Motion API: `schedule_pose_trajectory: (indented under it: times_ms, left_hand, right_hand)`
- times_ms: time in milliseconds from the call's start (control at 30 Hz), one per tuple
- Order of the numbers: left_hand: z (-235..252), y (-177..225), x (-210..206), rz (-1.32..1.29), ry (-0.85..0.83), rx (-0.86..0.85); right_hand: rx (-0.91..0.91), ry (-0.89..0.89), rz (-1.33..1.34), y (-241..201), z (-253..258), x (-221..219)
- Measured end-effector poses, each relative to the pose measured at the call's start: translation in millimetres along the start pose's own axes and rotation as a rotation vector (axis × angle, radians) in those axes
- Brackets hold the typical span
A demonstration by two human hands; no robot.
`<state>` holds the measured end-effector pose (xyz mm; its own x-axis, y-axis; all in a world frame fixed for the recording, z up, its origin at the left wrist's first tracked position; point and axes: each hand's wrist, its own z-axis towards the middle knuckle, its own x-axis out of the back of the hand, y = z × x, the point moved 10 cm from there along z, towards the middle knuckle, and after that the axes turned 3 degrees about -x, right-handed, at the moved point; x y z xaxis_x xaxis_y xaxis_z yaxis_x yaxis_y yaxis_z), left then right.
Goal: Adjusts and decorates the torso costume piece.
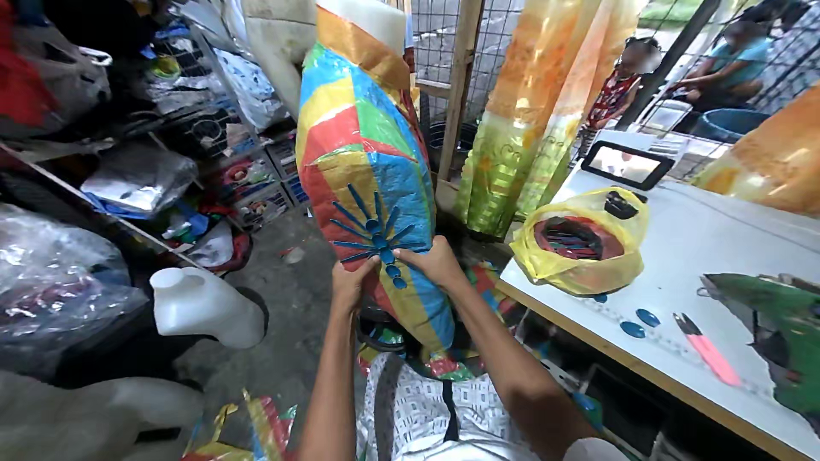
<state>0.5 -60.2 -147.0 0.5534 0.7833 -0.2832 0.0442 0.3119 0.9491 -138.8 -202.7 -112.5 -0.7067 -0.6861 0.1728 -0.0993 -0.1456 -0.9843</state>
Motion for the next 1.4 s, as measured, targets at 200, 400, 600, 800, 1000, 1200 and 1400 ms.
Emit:
schedule_pose_trajectory:
  times_ms: [200, 400, 600, 800, 1000, 1200, 1400]
  left_hand:
    - [0.5, 2.0, 2.1, 0.006, -0.078, 0.003]
    - [2.3, 6.4, -0.1, 0.020, -0.044, -0.037]
    - [1.6, 7.1, -2.8, 0.021, -0.042, -0.065]
    - [-1.0, 9.0, -4.5, -0.005, -0.033, -0.098]
    - [-3.8, 9.7, -4.4, 0.000, -0.013, -0.095]
    - [-2.4, 7.8, -2.9, 0.052, -0.015, -0.069]
    - [-5.3, -13.9, 15.7, -0.087, -0.130, -0.034]
  right_hand:
    - [-0.013, -0.007, -0.002, -1.2, -0.9, -1.1]
    - [0.009, -0.066, -0.048, -9.0, -1.2, -2.7]
    - [0.016, -0.094, -0.069, -9.1, 1.5, -1.6]
    - [0.020, -0.090, -0.072, -8.6, 3.0, -1.7]
    - [-0.012, -0.084, -0.099, -10.4, 0.4, -0.8]
    - [0.026, -0.077, -0.133, -3.5, -0.9, 2.6]
    - [0.222, 0.119, 0.222, 26.5, -17.3, 60.2]
